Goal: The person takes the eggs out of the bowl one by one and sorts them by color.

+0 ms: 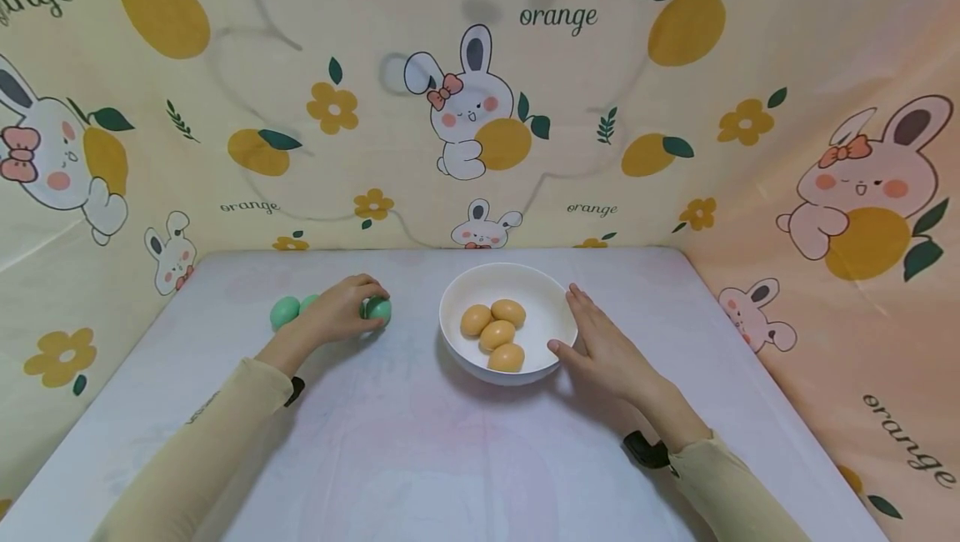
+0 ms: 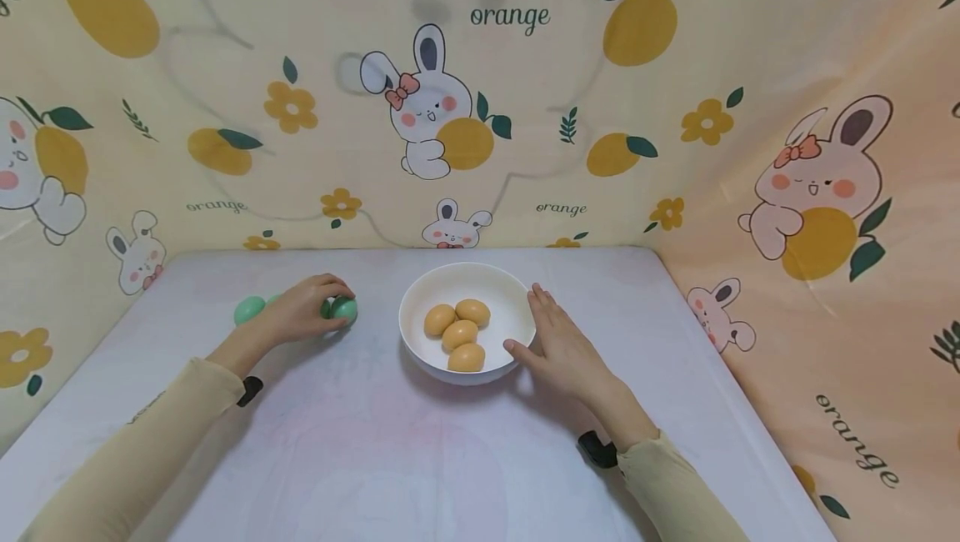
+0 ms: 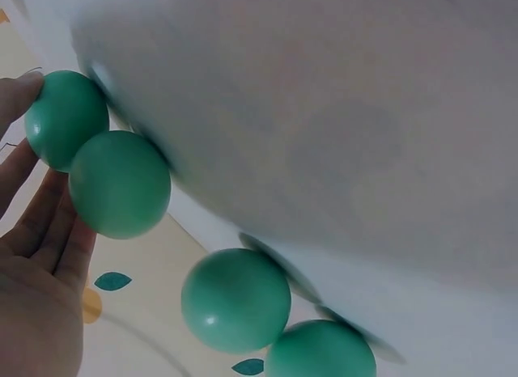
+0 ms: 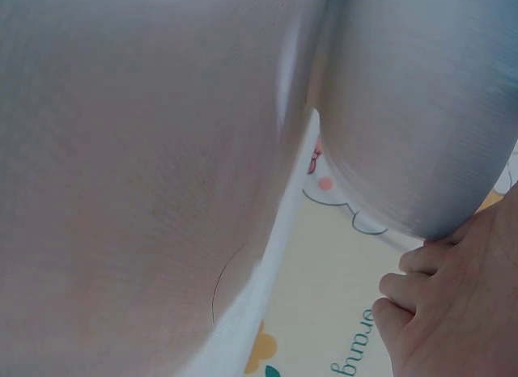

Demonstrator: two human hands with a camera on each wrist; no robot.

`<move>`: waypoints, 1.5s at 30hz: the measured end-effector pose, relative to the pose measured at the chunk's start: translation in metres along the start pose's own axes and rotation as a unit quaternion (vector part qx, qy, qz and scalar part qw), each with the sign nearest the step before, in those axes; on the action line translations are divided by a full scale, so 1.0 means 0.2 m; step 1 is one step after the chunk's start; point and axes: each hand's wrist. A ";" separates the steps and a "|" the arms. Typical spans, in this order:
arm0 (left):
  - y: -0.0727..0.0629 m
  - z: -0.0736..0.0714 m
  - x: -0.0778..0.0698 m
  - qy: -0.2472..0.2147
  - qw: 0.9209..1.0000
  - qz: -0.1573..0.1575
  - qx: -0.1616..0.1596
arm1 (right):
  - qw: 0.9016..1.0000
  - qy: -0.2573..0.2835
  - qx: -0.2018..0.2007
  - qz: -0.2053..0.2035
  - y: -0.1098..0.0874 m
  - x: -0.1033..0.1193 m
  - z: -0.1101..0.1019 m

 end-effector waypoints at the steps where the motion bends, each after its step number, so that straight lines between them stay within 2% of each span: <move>1: 0.00 0.00 0.00 -0.001 1.000 -0.002 0.001 | 1.000 -0.001 0.001 0.000 0.00 0.00 0.00; 16: -0.01 0.02 0.02 0.013 1.000 -0.004 0.007 | 1.000 0.002 0.006 0.002 -0.01 0.01 -0.01; 31: -0.01 0.00 0.00 0.031 1.000 -0.005 0.000 | 1.000 0.000 0.007 0.002 -0.01 0.01 -0.01; 34: -0.01 -0.01 -0.02 0.032 0.999 -0.001 -0.016 | 1.000 -0.001 0.005 0.000 -0.01 0.01 -0.01; 38: -0.01 -0.01 -0.05 0.030 0.998 0.013 -0.053 | 1.000 -0.001 0.005 0.001 -0.01 0.02 -0.01; 41: 0.01 -0.01 -0.08 0.028 0.995 0.038 -0.093 | 1.000 0.001 0.006 0.003 -0.01 0.01 -0.01; 45: 0.03 -0.01 -0.14 0.020 0.985 0.088 -0.148 | 1.000 -0.001 0.003 0.002 -0.01 0.01 0.00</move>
Point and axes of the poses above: each hand's wrist, its own y-axis towards the middle knuckle, its own z-axis out of the palm, x = y × z, and after that the axes turned 10 degrees about z, right-handed
